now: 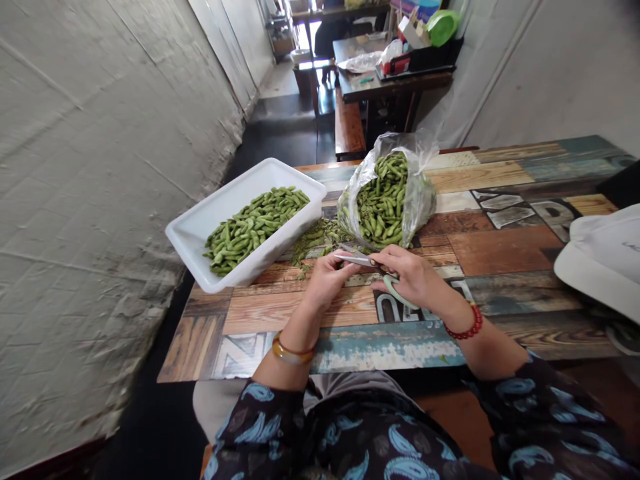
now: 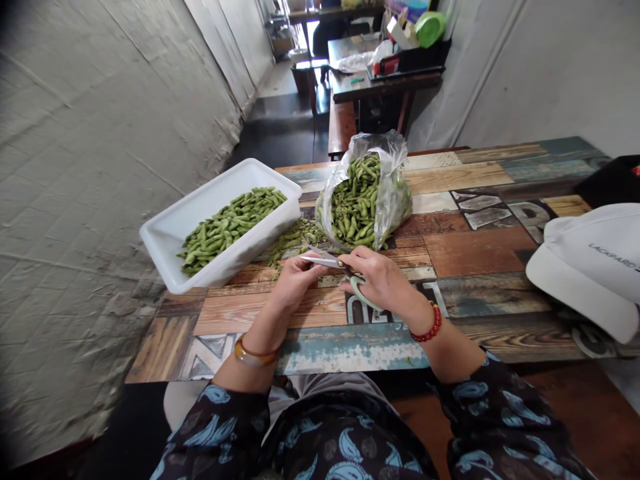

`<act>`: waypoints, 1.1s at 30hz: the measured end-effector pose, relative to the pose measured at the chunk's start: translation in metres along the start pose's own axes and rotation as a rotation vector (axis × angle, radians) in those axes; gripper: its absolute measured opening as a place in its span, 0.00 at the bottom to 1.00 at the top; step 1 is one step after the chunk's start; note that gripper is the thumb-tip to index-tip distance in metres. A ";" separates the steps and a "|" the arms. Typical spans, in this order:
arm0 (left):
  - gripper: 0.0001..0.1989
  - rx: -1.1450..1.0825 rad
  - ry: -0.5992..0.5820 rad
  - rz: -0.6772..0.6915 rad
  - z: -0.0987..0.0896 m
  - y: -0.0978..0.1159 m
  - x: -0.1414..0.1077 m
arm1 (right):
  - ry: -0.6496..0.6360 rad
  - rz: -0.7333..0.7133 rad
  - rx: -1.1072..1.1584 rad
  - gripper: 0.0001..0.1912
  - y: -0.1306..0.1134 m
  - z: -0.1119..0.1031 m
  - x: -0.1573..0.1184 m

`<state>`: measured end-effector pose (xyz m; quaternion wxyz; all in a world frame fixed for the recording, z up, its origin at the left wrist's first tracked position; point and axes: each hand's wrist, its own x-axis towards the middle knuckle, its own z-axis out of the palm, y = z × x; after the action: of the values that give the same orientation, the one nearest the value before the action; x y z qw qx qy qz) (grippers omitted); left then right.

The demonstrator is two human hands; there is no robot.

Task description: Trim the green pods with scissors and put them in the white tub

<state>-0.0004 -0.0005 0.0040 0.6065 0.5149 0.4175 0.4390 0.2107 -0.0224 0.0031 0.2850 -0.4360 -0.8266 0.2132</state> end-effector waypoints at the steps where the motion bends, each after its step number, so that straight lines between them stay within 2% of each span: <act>1: 0.10 0.009 -0.001 0.006 0.000 0.000 0.000 | 0.000 -0.005 -0.001 0.23 0.001 0.000 0.000; 6: 0.10 0.054 -0.009 0.031 -0.003 -0.004 0.002 | -0.009 -0.017 -0.036 0.21 0.000 -0.004 -0.001; 12: 0.20 0.023 0.023 -0.023 -0.001 -0.004 0.001 | -0.026 -0.002 -0.107 0.19 -0.003 -0.004 -0.002; 15: 0.16 -0.114 0.058 -0.091 -0.001 -0.002 0.002 | 0.031 0.002 -0.122 0.18 0.002 0.000 -0.002; 20: 0.08 -0.480 0.076 -0.188 -0.005 0.002 0.006 | 0.127 0.019 -0.138 0.19 0.008 0.003 -0.001; 23: 0.17 -0.610 0.068 -0.195 -0.006 0.004 0.007 | 0.133 0.008 -0.125 0.19 0.008 0.002 0.000; 26: 0.23 -0.647 0.061 -0.159 -0.005 0.004 0.006 | 0.140 0.002 -0.114 0.18 0.006 0.002 0.000; 33: 0.16 -0.591 0.090 -0.151 -0.005 0.003 0.006 | 0.162 0.013 -0.069 0.18 0.007 0.003 0.000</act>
<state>-0.0037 0.0069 0.0062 0.7418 0.2636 0.3354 0.5175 0.2130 -0.0194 -0.0031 0.3344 -0.4668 -0.8048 0.1503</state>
